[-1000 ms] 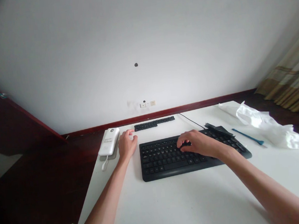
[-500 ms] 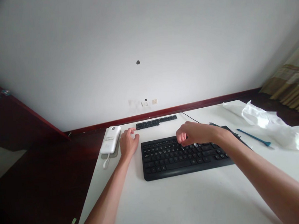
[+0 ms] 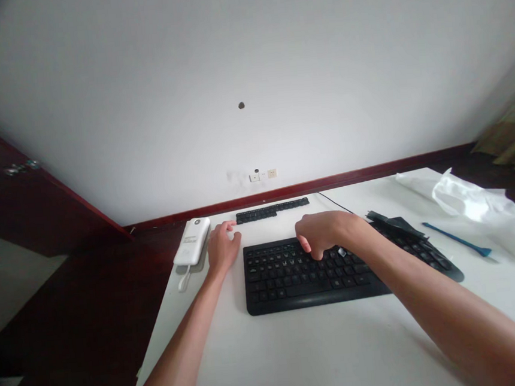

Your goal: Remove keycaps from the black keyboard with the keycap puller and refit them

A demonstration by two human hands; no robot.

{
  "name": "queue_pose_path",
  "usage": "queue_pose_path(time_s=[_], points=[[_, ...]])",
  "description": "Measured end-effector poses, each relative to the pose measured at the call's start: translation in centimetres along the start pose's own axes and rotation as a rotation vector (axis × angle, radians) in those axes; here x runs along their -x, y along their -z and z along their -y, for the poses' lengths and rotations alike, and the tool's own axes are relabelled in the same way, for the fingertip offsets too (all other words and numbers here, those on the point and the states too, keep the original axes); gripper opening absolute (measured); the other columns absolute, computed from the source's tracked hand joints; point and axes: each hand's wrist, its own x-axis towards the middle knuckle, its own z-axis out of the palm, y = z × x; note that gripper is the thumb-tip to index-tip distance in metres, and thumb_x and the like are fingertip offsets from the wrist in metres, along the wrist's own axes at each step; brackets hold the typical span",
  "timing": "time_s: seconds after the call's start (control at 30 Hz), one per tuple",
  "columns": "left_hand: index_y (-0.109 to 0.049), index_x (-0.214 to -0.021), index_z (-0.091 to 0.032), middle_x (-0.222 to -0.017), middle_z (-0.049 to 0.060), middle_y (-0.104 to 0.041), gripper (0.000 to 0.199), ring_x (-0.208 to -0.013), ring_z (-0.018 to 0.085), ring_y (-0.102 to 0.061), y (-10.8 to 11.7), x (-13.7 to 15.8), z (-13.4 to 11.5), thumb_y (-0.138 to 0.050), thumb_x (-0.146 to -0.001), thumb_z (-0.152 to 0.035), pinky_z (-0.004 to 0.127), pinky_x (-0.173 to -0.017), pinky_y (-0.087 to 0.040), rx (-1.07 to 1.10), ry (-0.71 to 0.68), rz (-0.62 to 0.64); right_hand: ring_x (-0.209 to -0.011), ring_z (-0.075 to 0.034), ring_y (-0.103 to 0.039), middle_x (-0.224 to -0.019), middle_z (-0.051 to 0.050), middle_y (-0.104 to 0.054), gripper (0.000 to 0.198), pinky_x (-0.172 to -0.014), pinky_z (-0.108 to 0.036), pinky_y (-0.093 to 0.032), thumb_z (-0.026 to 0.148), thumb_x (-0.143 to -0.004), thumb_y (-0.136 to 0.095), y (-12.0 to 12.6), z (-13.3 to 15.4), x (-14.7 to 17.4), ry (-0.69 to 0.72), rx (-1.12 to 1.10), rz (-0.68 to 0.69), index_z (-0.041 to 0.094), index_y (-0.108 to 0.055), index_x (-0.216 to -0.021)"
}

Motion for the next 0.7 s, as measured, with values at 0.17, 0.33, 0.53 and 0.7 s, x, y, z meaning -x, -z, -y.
queue_pose_path(time_s=[0.17,0.33,0.53,0.7], points=[[-0.068,-0.112,-0.026,-0.105,0.004,-0.068,0.028,-0.099,0.024,-0.06,-0.2,-0.1,0.2,-0.06,-0.087,-0.02,0.035,-0.089,-0.044,-0.006,-0.02,-0.006,-0.092,-0.026,-0.073,-0.1,-0.007,-0.079,0.027,-0.074,-0.032,-0.053,0.021,-0.07,-0.074,3.3,-1.9,-2.0,0.031,-0.134,-0.181,0.019,-0.079,-0.097],[-0.068,-0.111,-0.026,-0.103,0.004,-0.068,0.027,-0.098,0.023,-0.061,-0.3,-0.1,0.4,-0.06,-0.086,-0.019,0.034,-0.089,-0.045,0.004,-0.019,-0.014,-0.083,-0.024,-0.073,-0.089,-0.008,-0.079,0.031,-0.073,-0.032,-0.057,0.037,-0.074,-0.075,3.6,-4.8,-5.5,0.046,-0.438,-0.162,0.016,-0.079,-0.096],[-0.069,-0.109,-0.026,-0.103,0.004,-0.069,0.026,-0.099,0.023,-0.061,-0.5,-0.1,0.5,-0.06,-0.086,-0.018,0.035,-0.092,-0.045,0.016,-0.029,-0.023,-0.092,-0.023,-0.072,-0.094,-0.01,-0.078,0.042,-0.078,-0.029,-0.058,0.05,-0.074,-0.077,2.7,-6.3,-6.6,0.193,-0.643,0.017,0.014,-0.079,-0.097],[-0.069,-0.108,-0.026,-0.102,0.004,-0.069,0.026,-0.099,0.023,-0.061,-0.5,0.0,0.6,-0.06,-0.086,-0.017,0.034,-0.093,-0.046,0.018,-0.032,-0.026,-0.092,-0.023,-0.072,-0.097,-0.009,-0.078,0.034,-0.076,-0.029,-0.057,0.043,-0.075,-0.077,2.8,-6.5,-7.0,0.158,-0.551,-0.031,0.018,-0.078,-0.098]])
